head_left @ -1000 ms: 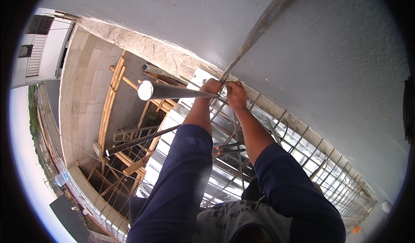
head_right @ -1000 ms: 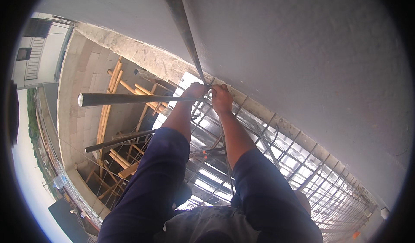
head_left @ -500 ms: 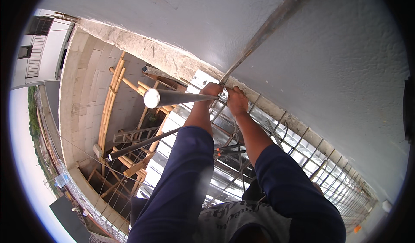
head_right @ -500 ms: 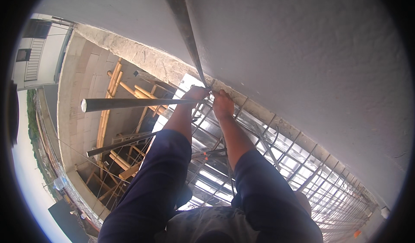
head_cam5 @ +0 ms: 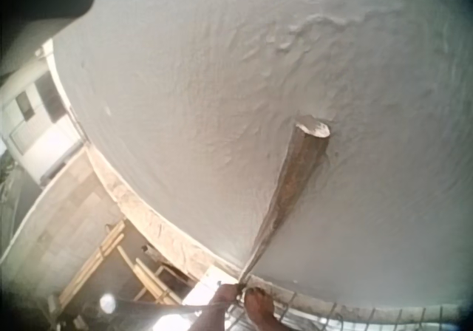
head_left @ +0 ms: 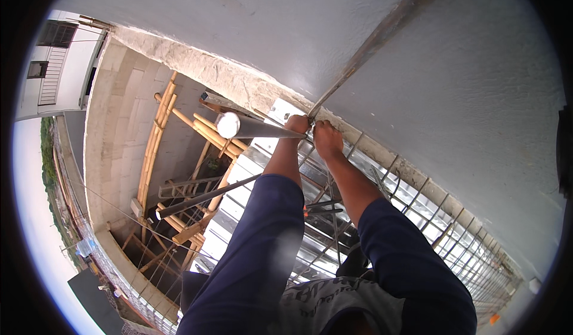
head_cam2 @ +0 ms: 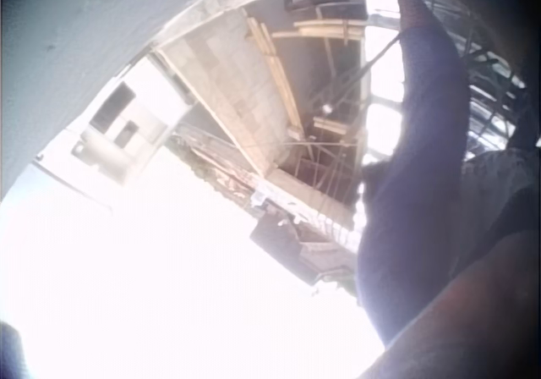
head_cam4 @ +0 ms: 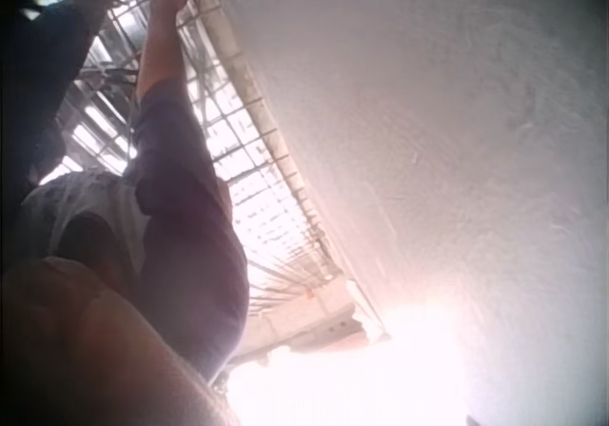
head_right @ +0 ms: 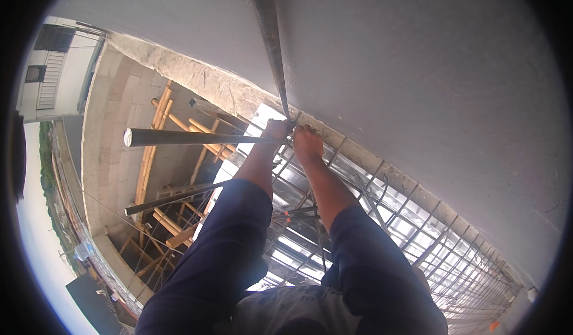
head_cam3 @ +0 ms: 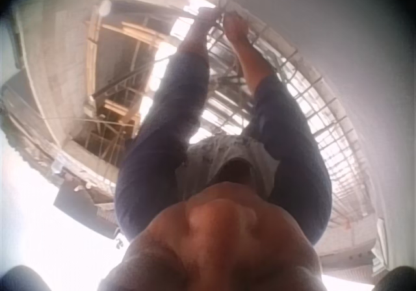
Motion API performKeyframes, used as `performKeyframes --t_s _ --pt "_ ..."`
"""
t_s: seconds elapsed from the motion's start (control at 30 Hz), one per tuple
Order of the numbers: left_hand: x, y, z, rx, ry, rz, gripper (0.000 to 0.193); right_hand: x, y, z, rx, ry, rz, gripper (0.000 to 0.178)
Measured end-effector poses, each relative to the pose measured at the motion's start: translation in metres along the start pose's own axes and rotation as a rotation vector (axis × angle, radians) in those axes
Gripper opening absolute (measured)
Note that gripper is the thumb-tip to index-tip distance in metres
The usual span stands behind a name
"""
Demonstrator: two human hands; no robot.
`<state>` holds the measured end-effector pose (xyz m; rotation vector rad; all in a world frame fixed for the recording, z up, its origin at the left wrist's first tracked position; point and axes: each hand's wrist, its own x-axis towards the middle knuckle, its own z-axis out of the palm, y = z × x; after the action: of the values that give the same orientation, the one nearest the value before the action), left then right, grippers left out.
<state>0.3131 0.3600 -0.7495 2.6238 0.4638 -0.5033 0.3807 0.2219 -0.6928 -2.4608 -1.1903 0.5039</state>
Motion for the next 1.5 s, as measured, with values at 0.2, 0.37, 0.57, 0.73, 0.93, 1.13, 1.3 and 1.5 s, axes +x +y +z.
performKeyframes --t_s 0.2,0.37,0.57,0.73,0.93,1.13,1.3,1.5 --pt "0.000 0.006 -0.002 0.043 0.041 0.008 0.022 0.001 -0.001 -0.011 -0.036 -0.077 -0.046 0.011" --pt "-0.001 0.011 -0.006 0.005 0.009 -0.050 0.017 0.008 -0.005 -0.015 -0.006 -0.087 0.042 0.012" --pt "-0.001 0.008 -0.005 0.125 0.003 0.013 0.017 0.032 0.007 -0.010 0.698 -0.361 0.452 0.014" --pt "-0.003 0.014 -0.018 0.183 -0.129 0.010 0.021 0.033 0.001 -0.022 0.915 -0.374 0.609 0.017" --pt "-0.069 0.067 -0.007 -1.449 0.686 -0.871 0.029 0.038 0.019 -0.008 1.080 -0.486 0.642 0.017" --pt "-0.093 0.136 0.019 -1.203 0.443 -0.917 0.034 0.041 0.020 -0.010 0.969 -0.538 0.599 0.010" --pt "-0.075 0.133 0.028 -1.416 0.480 -0.851 0.032 0.043 0.014 -0.020 0.827 -0.532 0.514 0.013" --pt "-0.080 0.124 0.021 -0.818 0.431 -0.951 0.027 0.058 0.031 0.000 0.272 -0.464 0.050 0.025"
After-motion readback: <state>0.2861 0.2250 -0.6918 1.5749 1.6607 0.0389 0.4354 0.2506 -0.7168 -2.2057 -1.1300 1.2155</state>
